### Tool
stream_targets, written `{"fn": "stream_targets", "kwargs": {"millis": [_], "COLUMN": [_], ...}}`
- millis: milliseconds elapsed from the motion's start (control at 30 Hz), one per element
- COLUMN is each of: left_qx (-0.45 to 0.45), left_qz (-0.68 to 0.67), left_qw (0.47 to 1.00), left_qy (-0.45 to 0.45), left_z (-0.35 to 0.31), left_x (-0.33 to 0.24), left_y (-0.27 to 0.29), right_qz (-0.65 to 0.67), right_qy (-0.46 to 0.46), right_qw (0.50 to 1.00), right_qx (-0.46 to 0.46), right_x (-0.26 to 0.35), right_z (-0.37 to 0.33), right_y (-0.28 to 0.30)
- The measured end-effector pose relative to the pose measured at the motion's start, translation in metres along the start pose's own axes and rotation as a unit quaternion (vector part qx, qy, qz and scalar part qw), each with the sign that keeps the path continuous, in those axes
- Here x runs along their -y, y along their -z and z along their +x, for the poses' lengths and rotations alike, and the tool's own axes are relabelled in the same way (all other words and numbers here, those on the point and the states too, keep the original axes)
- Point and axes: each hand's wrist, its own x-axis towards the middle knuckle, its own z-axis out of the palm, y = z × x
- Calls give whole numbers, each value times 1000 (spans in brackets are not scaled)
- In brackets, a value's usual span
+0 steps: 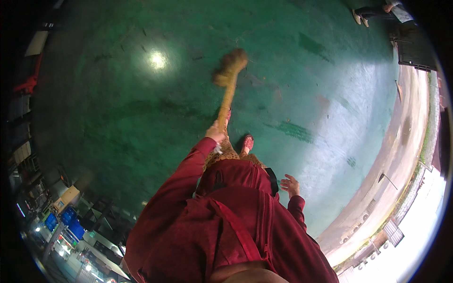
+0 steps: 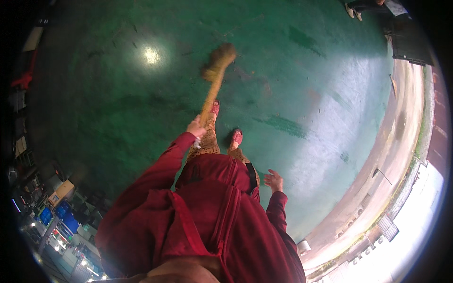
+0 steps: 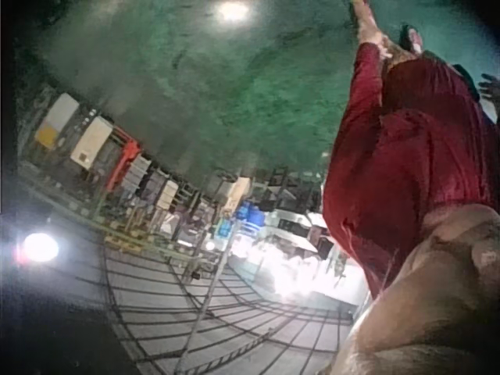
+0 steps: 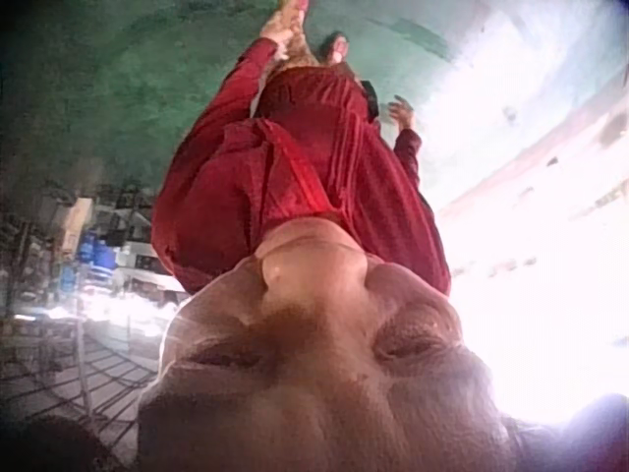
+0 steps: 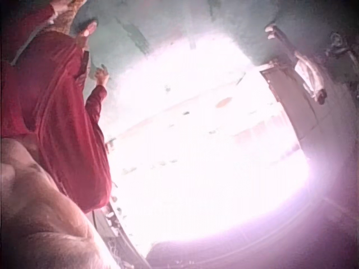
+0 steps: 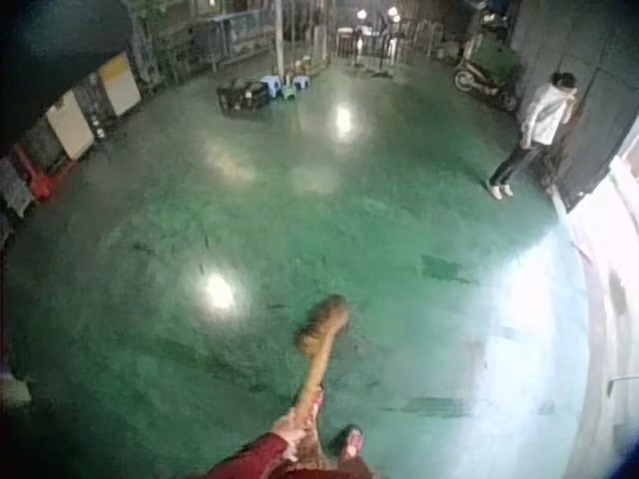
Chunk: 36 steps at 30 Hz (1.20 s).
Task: The person sweeps a green-painted floor with a broom, gathering debris into a dustpan. They then switch to a different broom and continue sweeping the same area, moving toward a white bucket.
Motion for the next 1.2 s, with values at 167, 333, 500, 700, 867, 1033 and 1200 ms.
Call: {"fn": "stream_targets", "kwargs": {"millis": [167,333,500,700,867,1033,1200], "left_qx": [275,414,331,11,-154,-119,-29], "left_qz": [-211,-640,-739,-579,-500,-617,-453], "left_qw": [929,596,551,774,824,736,834], "left_qy": [131,251,201,256,215,254,313], "left_z": [3,-12,-83,-112,-7,130,241], "left_x": [-67,-75,-23,36,165,219,159], "left_y": [-10,13,109,188,260,342,289], "right_qz": [-14,-68,5,-66,-111,-111,-84], "right_qy": [-20,-30,-57,17,135,46,-89], "right_qw": [998,996,996,996,984,991,984], "right_qx": [59,55,69,59,28,-53,-133], "right_x": [0,-11,2,93,142,92,10], "right_z": [11,32,89,84,26,-22,-69], "right_y": [-15,-18,15,11,-20,-19,-13]}}
